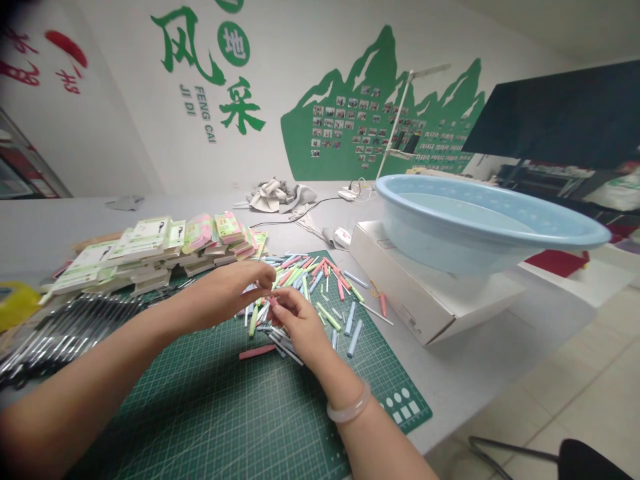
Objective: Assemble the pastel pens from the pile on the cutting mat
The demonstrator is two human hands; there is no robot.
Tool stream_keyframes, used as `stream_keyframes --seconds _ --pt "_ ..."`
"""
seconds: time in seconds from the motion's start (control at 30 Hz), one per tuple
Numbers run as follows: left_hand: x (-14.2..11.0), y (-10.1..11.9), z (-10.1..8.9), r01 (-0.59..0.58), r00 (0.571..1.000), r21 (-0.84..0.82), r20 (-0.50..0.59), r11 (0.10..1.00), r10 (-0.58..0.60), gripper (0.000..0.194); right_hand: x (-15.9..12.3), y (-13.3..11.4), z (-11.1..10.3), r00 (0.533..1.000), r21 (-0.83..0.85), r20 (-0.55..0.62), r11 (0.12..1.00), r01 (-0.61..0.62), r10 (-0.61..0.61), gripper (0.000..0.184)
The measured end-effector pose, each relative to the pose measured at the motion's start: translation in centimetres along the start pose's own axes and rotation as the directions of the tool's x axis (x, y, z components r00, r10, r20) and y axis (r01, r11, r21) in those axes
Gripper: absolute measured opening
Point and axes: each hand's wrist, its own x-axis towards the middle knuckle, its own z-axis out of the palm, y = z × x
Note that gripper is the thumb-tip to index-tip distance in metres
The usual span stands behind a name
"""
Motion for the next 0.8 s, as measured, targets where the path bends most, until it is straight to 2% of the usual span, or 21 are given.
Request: stream_keyframes --seconds 0.07,0.17,0.33,0.4,0.47,0.53,0.6,0.63,0.7,0.8 --pt "0.6 0.1 -0.8 -0.008 0.999 -0.061 0.041 0.998 0.011 0.017 0.0 -0.4 0.0 1.0 0.04 0.014 0.999 -0.019 0.019 0.025" --pt "1.5 0.5 -1.5 -0.042 0.999 -0.13 0.025 0.991 0.045 0.022 -0.1 -0.7 -0.1 0.999 0.082 0.026 0.996 -0.04 0.038 0.027" --pt "2.5 1.3 -0.5 -0.009 1.0 -0.164 0.014 0.986 0.012 0.019 -0.3 -0.5 0.0 0.997 0.097 -0.062 0.994 -0.041 0.047 0.023" --pt "2.7 1.4 0.0 0.001 1.0 -0.243 0.002 0.97 -0.001 0.025 -0.3 -0.4 0.1 0.996 0.105 -0.085 0.994 -0.025 0.034 0.023" --pt "2.8 1.1 0.3 0.022 1.0 -0.405 -0.006 0.914 -0.027 0.039 -0.3 -0.5 -0.1 0.995 0.14 -0.095 0.99 0.002 0.012 0.022" --pt "3.1 0.1 0.6 0.059 0.996 -0.581 -0.024 0.812 -0.09 0.049 -0.2 -0.8 -0.6 0.993 0.182 -0.116 0.983 0.017 0.004 0.021" --pt "3.5 -1.6 1.1 0.101 0.977 -0.658 -0.077 0.746 -0.201 0.046 0.0 -1.5 -1.7 0.978 0.173 -0.21 0.983 0.054 -0.017 0.021" --pt "3.6 -2.6 1.5 0.142 0.961 -0.633 -0.096 0.761 -0.259 0.043 0.1 -1.9 -2.3 0.96 0.165 -0.277 0.982 0.092 -0.043 0.021" --pt "3.8 -4.6 2.6 0.24 0.951 -0.451 -0.066 0.859 -0.301 0.034 0.3 -2.6 -3.6 0.923 0.142 -0.374 0.978 0.154 -0.091 0.02" --pt "3.6 -6.9 4.4 0.222 0.975 -0.15 0.059 0.964 -0.215 0.019 0.5 -3.2 -5.0 0.89 0.122 -0.435 0.97 0.209 -0.137 0.018"
